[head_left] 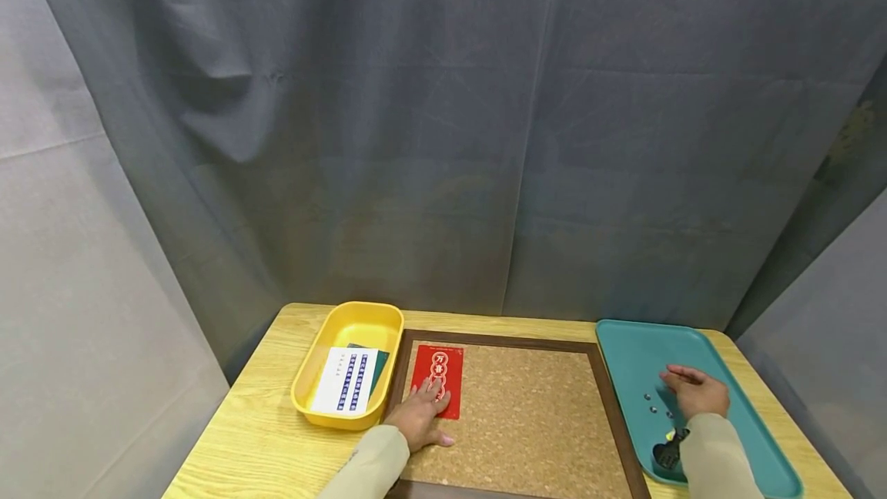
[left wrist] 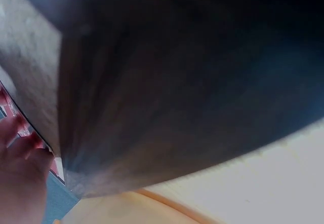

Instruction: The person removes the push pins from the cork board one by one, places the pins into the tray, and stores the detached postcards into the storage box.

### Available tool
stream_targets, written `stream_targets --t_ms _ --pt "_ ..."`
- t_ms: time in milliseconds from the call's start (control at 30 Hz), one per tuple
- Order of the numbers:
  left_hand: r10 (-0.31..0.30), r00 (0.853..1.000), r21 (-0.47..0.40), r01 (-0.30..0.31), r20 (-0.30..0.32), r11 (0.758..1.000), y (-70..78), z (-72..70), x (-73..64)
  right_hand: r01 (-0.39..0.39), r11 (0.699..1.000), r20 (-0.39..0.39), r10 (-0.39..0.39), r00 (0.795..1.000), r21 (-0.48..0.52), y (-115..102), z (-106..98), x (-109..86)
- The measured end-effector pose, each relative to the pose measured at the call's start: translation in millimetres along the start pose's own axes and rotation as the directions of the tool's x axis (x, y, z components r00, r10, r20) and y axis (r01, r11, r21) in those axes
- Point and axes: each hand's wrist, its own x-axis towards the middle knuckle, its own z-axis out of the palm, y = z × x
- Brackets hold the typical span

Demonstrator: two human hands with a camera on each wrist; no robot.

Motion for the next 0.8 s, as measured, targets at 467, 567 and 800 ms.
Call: stream_targets --t_ms 467,567,800 --pt "-0.010 1.000 0.006 0.010 -0.002 1.000 0.0 1.7 2.6 0.038 0.999 0.004 -0.038 0.999 -0.006 -4 3 -3.3" --pt "-0.010 1.000 0.008 0.010 0.000 1.000 0.1 1.5 2.2 0.052 0.999 0.017 -0.052 0.999 0.001 -5 4 -5.4" --pt "-0.014 1.000 -0.003 0.014 0.011 1.000 0.8 0.8 1.6 0.078 0.997 0.024 -0.078 0.997 -0.022 -9 10 -9.0"
